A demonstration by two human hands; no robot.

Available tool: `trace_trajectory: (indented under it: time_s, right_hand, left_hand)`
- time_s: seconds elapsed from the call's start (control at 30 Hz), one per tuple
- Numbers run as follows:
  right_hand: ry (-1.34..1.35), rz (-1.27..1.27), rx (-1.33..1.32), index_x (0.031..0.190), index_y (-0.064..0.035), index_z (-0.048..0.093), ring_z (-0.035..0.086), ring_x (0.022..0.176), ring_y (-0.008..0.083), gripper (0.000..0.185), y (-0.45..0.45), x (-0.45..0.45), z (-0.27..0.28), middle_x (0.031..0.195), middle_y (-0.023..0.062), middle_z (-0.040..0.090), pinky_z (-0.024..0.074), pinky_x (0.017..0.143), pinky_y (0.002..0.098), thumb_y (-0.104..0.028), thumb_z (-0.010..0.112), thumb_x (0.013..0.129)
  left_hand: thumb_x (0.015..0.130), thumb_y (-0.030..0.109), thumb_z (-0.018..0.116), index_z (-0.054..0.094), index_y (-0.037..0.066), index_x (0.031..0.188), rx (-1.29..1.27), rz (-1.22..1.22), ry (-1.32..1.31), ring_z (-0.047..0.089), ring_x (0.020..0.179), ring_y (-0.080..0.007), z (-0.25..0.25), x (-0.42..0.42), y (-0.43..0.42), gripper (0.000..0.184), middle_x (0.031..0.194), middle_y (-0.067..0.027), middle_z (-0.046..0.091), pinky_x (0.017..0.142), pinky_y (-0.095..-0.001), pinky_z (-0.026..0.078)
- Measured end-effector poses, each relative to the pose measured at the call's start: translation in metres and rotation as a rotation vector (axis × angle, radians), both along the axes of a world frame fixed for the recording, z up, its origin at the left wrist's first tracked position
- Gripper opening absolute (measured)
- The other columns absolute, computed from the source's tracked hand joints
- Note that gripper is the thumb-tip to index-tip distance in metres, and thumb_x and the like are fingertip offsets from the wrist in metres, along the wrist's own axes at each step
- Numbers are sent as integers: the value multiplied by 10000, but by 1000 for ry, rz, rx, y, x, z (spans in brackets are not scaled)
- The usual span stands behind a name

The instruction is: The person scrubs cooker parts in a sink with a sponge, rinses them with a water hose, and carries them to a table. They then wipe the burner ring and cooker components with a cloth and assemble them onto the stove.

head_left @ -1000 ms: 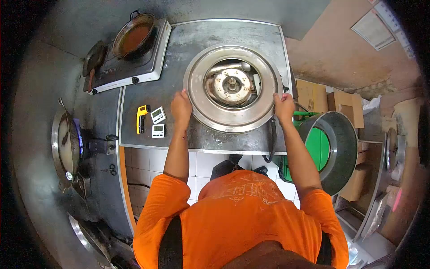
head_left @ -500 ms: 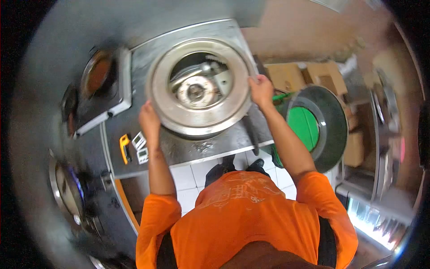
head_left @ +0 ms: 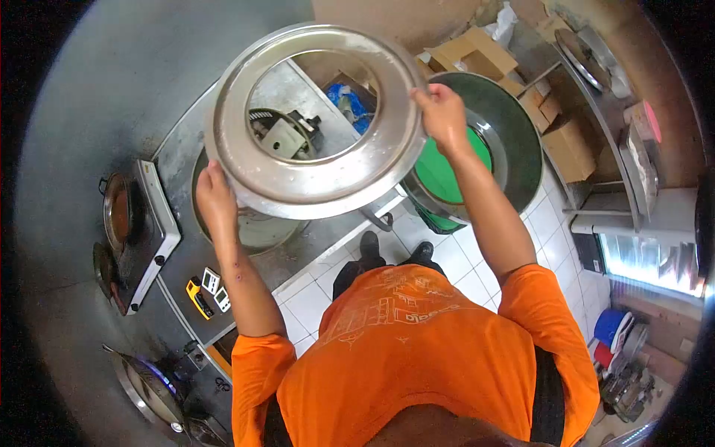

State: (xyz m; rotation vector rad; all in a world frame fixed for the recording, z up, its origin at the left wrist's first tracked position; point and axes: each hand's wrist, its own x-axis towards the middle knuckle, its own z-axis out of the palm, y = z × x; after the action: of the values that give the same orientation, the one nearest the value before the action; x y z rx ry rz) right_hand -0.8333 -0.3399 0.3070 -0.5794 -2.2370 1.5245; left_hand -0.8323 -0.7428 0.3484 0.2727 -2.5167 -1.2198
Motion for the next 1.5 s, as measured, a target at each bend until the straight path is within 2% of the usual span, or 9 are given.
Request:
trace_trajectory:
  time_s: [0.27, 0.37, 0.57, 0.73, 0.77, 0.87, 1.0, 1.2, 1.5]
  right_hand:
    - [-93, -194, -37, 943, 35, 645, 608, 712, 143, 312, 148, 118, 69, 812, 84, 684, 462, 678, 282, -252, 689, 828]
    - [-121, -327, 68, 935, 22, 650, 608, 714, 141, 304, 224, 160, 44, 801, 79, 683, 462, 680, 280, -259, 686, 825]
    - [-31, -275, -263, 934, -5, 613, 571, 718, 116, 234, 350, 243, 29, 819, 56, 653, 447, 658, 266, -225, 660, 871]
    - [69, -301, -446, 1064, -17, 529, 568, 808, 119, 291, 442, 303, 2, 915, 68, 637, 452, 682, 269, -237, 643, 912]
    - [76, -316, -506, 1097, -25, 506, 574, 834, 135, 305, 452, 316, 5, 948, 77, 632, 463, 705, 283, -235, 637, 919]
    - [115, -337, -608, 1141, -39, 475, 586, 877, 168, 316, 487, 342, -3, 1002, 97, 621, 485, 748, 310, -220, 625, 929]
    - [190, -395, -632, 1146, -44, 471, 600, 924, 197, 287, 552, 370, -46, 1056, 119, 608, 508, 784, 334, -171, 613, 931]
    - [187, -446, -655, 1151, -61, 481, 605, 941, 184, 276, 636, 362, -61, 1045, 101, 619, 510, 801, 340, -138, 615, 922]
    - [158, -417, -661, 1138, -75, 485, 600, 941, 176, 231, 767, 262, -70, 1062, 85, 620, 495, 828, 344, -88, 581, 928]
  left_hand:
    - [991, 341, 451, 579, -57, 843, 1, -239, -23, 516, 647, -349, 5, 35, 180, 443, 729, -253, 575, 666, -430, 421]
    - [991, 342, 451, 576, -56, 831, 5, -324, -67, 515, 642, -346, -5, 59, 247, 447, 723, -254, 570, 661, -426, 422]
    - [1000, 337, 436, 578, -51, 853, 105, -419, -36, 543, 686, -291, -18, 109, 396, 439, 749, -208, 595, 688, -398, 433]
    - [1008, 327, 417, 586, -39, 911, 150, -564, -59, 550, 696, -281, -60, 118, 499, 415, 770, -190, 604, 702, -385, 441]
    - [1012, 302, 418, 599, -47, 928, 113, -592, -64, 556, 739, -226, -60, 121, 518, 402, 810, -144, 619, 733, -349, 442]
    - [996, 299, 422, 611, -46, 1029, -25, -639, -20, 613, 867, -416, -74, 122, 577, 395, 920, -249, 642, 795, -435, 452]
    - [997, 307, 410, 601, -47, 994, 24, -725, -70, 604, 861, -442, -83, 121, 652, 403, 901, -269, 628, 770, -465, 449]
    - [1002, 321, 410, 553, -33, 889, -8, -806, -231, 570, 812, -489, -110, 86, 759, 399, 842, -298, 596, 699, -512, 428]
    - [1000, 340, 429, 543, -21, 888, -6, -728, -202, 564, 792, -498, -111, 0, 874, 395, 815, -295, 598, 678, -536, 421]
